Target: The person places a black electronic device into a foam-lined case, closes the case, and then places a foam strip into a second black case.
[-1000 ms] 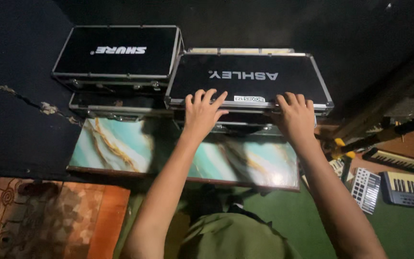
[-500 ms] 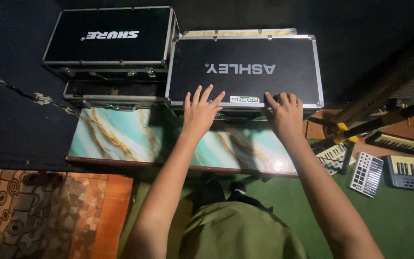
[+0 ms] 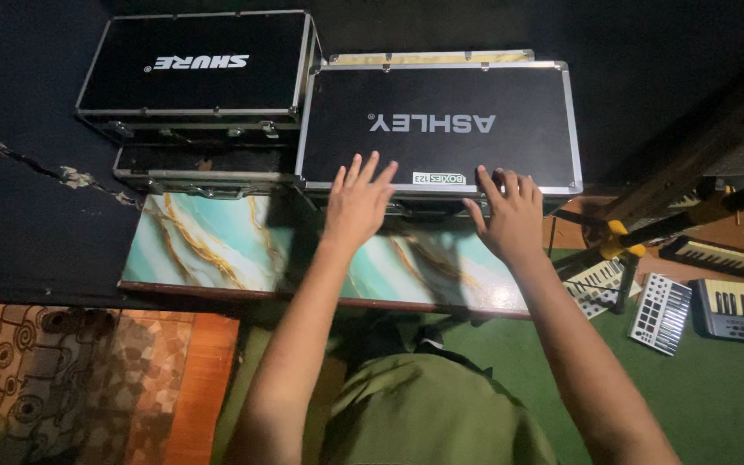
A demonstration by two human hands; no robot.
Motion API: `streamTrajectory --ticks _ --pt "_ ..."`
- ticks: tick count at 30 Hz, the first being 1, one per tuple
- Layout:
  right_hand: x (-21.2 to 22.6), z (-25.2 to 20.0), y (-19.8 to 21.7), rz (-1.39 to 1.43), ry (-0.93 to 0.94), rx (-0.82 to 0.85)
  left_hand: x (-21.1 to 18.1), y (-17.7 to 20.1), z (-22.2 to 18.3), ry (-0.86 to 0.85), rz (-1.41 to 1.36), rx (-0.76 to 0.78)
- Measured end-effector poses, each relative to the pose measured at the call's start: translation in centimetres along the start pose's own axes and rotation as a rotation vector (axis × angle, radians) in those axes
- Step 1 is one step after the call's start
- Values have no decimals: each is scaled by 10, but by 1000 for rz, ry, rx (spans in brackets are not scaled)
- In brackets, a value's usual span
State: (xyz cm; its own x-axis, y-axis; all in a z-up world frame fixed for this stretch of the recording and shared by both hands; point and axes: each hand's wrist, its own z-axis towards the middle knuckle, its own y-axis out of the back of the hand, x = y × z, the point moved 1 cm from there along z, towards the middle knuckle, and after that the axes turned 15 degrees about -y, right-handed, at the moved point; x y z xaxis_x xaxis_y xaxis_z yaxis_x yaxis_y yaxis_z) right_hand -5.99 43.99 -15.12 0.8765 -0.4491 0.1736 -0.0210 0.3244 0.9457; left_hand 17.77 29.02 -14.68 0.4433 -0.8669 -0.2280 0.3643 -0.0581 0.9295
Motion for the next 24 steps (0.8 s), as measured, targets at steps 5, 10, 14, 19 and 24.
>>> streamTrajectory --ticks 5,10,14,19,24 --pt "-28 15 6 -119 -181 189 35 14 -20 185 79 -23" --pt "-89 32 11 94 -350 259 62 20 -44 334 -31 -230" --pt "-109 28 3 528 -352 219 65 11 -50 498 -464 -354" --pt "-111 12 -15 719 -301 61 64 8 -50 547 -527 -349" --pt "-109 5 -32 918 -553 88 63 18 -50 705 -598 -230"
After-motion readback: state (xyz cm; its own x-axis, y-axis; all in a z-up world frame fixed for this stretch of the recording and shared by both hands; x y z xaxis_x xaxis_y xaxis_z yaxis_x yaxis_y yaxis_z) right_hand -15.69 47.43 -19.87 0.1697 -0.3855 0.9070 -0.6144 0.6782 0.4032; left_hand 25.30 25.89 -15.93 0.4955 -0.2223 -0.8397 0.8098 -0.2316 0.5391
